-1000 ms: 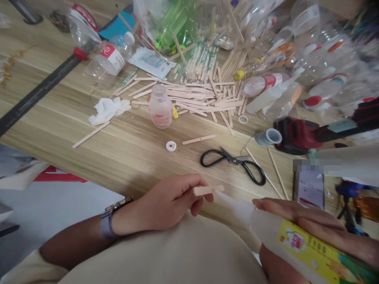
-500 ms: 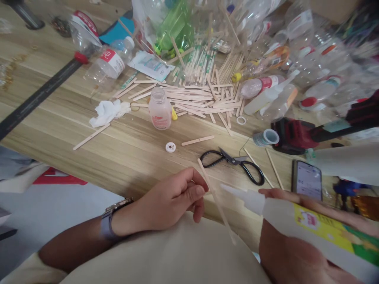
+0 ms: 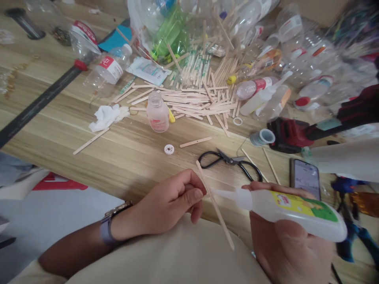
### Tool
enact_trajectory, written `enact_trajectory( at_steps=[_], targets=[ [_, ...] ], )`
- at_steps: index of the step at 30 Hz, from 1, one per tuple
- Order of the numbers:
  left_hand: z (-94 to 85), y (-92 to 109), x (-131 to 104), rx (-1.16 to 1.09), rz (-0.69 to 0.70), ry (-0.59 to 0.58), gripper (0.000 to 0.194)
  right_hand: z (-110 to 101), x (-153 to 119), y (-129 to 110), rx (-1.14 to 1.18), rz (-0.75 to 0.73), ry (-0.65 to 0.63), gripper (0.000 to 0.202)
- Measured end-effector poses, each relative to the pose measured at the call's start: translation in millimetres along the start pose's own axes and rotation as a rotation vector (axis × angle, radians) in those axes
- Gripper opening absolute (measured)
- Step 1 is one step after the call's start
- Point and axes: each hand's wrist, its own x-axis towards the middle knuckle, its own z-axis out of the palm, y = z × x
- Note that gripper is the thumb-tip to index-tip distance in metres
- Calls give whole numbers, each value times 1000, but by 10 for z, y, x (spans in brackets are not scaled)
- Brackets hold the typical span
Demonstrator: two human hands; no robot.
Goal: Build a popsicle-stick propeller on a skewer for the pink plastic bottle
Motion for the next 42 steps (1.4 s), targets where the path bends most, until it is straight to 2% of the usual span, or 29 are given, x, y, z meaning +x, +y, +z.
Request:
enact_trajectory(
  at_steps=[5, 8, 10, 15, 18, 26, 30, 34, 38, 42],
  targets=[
    [-13, -2, -26, 13, 83, 111, 21, -9, 80, 44, 114, 157, 27, 43],
    [-13, 14, -30, 23, 57, 151, 20, -18, 97, 80, 132, 232, 52, 47],
    [-7, 27, -29, 29, 35, 178, 19, -12, 73, 79, 121, 208, 57, 48],
    [7, 35, -31, 12, 51, 186, 15, 35, -38, -3, 61, 22, -15, 39],
    [10, 28, -41, 24, 51, 181, 13, 47, -76, -40, 58, 5, -68, 38],
    [18, 66, -76, 41, 80, 144, 13, 34, 31, 1, 166, 125, -61, 39],
    [11, 83, -88, -11, 68, 179, 24, -13, 187, 99, 323, 285, 14, 36],
    [-37, 60, -94, 18, 38, 231, 36, -44, 333, 238, 500, 367, 62, 32],
    [-101, 54, -81, 112, 20, 280, 39, 19, 416, 287, 601, 493, 33, 35],
    [-141, 75, -76, 126, 27, 275, 39, 90, 491, 246, 480, 443, -60, 39]
  ],
)
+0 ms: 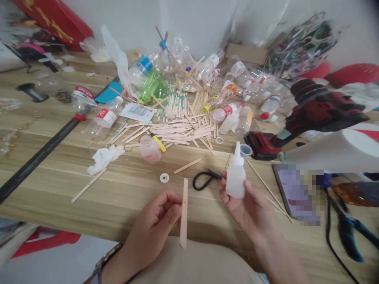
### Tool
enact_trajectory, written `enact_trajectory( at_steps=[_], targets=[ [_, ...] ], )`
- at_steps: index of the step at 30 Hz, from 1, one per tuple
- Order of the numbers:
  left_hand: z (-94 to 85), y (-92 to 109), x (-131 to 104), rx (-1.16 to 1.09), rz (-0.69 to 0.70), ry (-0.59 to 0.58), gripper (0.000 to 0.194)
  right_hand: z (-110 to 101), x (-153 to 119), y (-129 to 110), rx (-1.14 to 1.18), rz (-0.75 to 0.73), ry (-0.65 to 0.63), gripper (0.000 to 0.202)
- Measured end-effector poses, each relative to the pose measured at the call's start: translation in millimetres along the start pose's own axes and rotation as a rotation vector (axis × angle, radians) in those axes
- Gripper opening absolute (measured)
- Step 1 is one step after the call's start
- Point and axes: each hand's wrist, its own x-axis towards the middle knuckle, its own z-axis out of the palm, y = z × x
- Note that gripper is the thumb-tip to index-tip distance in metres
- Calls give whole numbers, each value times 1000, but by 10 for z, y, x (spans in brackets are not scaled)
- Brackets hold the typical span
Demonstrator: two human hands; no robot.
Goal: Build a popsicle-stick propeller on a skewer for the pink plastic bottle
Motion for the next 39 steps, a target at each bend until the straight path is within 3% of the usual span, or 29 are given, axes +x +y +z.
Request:
enact_trajectory(
  at_steps=[3, 6, 12, 16, 22, 24, 26, 30, 33, 39],
  targets=[
    [-16, 1, -10, -10, -13, -19, 39, 69, 115, -50, -328, -92, -168, 42],
    [-19, -11, -20, -17, -15, -30, 40, 170, 376, -83, -854, -288, -336, 49],
    [-14, -15, -40, -21, -9, -27, 39, 426, 1122, 42, -1144, -503, -400, 39],
    [-26, -8, -76, -7, -20, -5, 36, 501, 1353, 163, -1354, -549, -451, 31],
    [-34, -24, -61, -35, -37, -11, 36, 419, 1288, 64, -1594, -633, -452, 46],
    [-30, -22, -41, -40, -31, -20, 36, 359, 1211, -16, -1671, -684, -434, 39],
    [-24, -12, -22, -31, -33, -25, 37, 309, 1124, -78, -1755, -735, -448, 19],
    [-9, 13, -3, -17, -43, -25, 38, 313, 1008, -66, -1890, -758, -679, 14],
    [-1, 13, -9, -33, -36, -32, 38, 389, 1006, 17, -1931, -757, -760, 17],
    [-26, -26, -50, -9, -39, 30, 38, 467, 827, 8, -1813, -713, -691, 13]
  ],
)
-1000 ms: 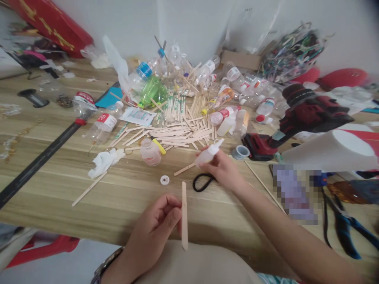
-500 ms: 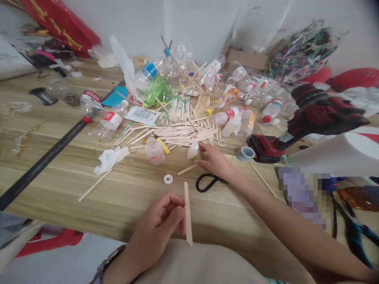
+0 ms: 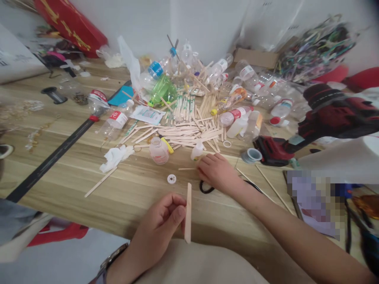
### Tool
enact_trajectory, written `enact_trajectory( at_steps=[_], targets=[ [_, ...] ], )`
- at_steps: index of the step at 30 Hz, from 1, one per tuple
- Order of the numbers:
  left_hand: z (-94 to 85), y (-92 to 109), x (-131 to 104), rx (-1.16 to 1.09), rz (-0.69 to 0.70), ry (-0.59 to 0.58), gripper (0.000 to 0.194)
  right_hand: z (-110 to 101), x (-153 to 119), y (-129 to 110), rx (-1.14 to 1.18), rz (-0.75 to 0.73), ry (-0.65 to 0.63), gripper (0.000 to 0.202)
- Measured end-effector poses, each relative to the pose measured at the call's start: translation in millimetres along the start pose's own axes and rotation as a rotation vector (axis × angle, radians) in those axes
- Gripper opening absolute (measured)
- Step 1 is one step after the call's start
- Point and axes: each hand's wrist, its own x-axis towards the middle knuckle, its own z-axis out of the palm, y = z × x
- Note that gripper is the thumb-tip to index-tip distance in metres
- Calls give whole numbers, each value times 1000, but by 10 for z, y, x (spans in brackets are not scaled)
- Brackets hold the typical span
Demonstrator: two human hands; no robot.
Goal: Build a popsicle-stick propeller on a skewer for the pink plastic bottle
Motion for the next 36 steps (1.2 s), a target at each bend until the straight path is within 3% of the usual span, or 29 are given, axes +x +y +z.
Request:
enact_trajectory(
  at_steps=[4, 6, 10, 14, 16, 22, 36],
  targets=[
    [-6, 21, 15, 106, 21, 35, 38, -165, -296, -227, 229, 113, -14, 21],
    [5, 39, 35, 166, 28, 42, 39, -214, -441, -347, 507, 212, -27, 23],
    [46, 54, 58, 222, 2, 28, 32, -188, -647, -537, 849, 337, 42, 23],
    [91, 71, 40, 212, 14, -12, 31, -88, -785, -676, 770, 336, 104, 18],
    [108, 87, 30, 216, 31, -13, 32, -48, -843, -727, 667, 308, 200, 15],
    [135, 117, 21, 236, 74, -29, 33, -18, -915, -792, 298, 79, 426, 12],
    [150, 108, 29, 291, 92, -19, 31, 59, -928, -811, 99, -36, 500, 15]
  ],
)
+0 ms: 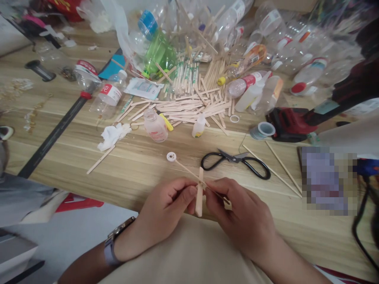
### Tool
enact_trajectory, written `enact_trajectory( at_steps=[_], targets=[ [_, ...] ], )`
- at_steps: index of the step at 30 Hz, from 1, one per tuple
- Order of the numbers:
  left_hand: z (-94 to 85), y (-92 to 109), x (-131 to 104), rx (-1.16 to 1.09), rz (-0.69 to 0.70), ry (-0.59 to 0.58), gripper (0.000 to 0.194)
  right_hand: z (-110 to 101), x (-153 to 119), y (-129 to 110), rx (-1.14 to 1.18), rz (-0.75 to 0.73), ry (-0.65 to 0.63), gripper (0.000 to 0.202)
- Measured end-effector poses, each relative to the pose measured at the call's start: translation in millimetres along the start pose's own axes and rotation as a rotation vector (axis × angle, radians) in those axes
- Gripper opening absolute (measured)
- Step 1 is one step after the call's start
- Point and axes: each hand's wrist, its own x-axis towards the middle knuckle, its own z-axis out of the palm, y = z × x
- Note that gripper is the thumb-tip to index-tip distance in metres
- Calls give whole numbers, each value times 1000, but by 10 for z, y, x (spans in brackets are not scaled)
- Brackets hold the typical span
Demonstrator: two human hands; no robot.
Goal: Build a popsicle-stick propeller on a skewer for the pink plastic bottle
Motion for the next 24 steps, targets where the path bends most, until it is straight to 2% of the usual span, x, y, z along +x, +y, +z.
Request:
enact_trajectory(
  at_steps=[10, 16, 18, 22, 24],
  targets=[
    [-9, -45, -50, 59, 30, 4, 32, 10, -42, -8, -48, -183, -30, 18],
    [-9, -28, -72, 229, 146, 103, 28, 28, -71, -22, -91, -210, 7, 20],
    [-33, -7, -57, 209, 131, 71, 27, 28, -68, -15, -73, -233, 20, 20],
    [-85, 30, 4, 2, -8, -99, 31, 5, -43, 20, -58, -304, 33, 22],
    [-86, 35, 19, -36, -17, -126, 33, -6, -34, 33, -64, -311, 36, 21]
  ],
)
